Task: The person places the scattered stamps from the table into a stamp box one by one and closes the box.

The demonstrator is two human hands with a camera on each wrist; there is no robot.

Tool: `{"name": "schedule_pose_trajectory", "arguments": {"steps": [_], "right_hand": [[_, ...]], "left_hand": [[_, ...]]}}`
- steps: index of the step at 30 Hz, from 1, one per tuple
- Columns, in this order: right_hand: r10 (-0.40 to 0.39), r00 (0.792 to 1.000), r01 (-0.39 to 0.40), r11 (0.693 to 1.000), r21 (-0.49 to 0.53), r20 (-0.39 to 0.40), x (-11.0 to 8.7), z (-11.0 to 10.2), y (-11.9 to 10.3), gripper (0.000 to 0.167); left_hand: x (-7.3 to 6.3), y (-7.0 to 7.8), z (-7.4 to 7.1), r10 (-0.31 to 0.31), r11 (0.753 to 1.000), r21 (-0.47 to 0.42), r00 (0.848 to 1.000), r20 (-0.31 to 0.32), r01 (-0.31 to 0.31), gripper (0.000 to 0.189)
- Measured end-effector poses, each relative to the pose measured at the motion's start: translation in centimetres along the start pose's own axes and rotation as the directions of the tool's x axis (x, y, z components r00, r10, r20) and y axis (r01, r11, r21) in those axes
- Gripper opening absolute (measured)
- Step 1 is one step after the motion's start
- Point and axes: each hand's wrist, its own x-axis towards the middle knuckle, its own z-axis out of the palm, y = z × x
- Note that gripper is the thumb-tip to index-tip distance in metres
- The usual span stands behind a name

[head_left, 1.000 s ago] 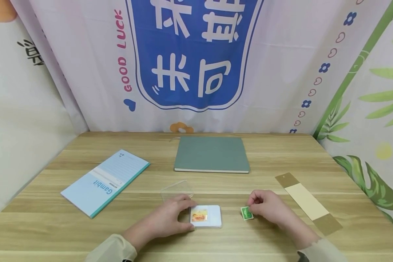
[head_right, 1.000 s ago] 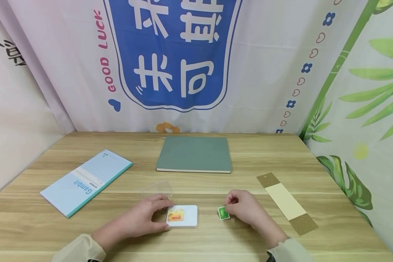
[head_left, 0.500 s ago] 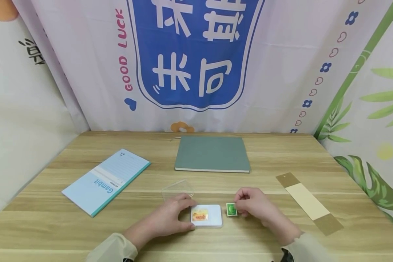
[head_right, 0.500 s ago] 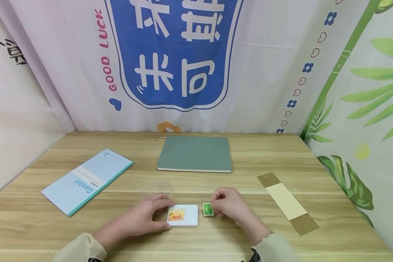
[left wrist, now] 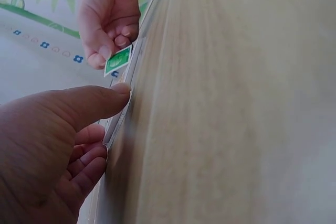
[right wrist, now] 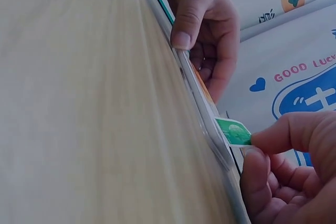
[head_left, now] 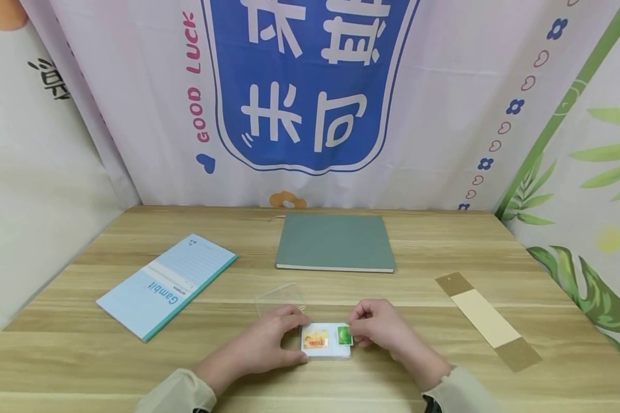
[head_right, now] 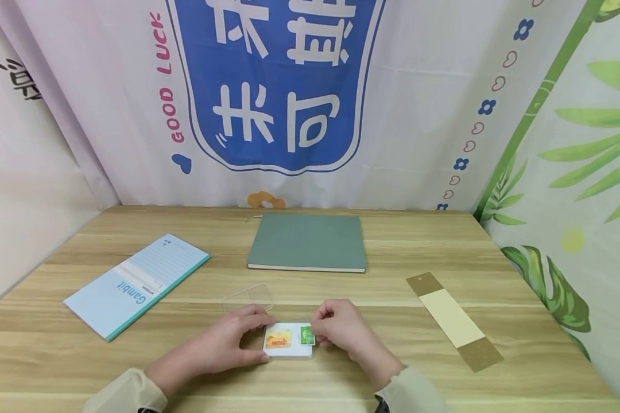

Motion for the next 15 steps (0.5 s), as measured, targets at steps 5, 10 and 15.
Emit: {"name": "schedule_pose_trajectory", "arguments": {"steps": [5,10,15], "right_hand": [[-0.005,1.000,0.005,1.000,-0.001,-0.010,0.1,0.8,0.1,0.009],[-0.004,0.999,0.002,0.999,-0.032,-0.045,0.1,1.5,0.2,0.009],[0.016,0.996,-0.021,0.998,-0.056,-0.089,0.0,1.8,-0.2,0.007]], "left_hand": [[0.0,0.0,0.1,0.001,1.000,-0.016,1.000,0.002,-0.001,0.051],[0.0,0.0,0.1,0.003,1.000,-0.025,1.000,0.001,-0.003,0.051],[0.0,0.0,0.1,0.007,1.000,-0.029,1.000,0.000,-0.007,0.051]]}}
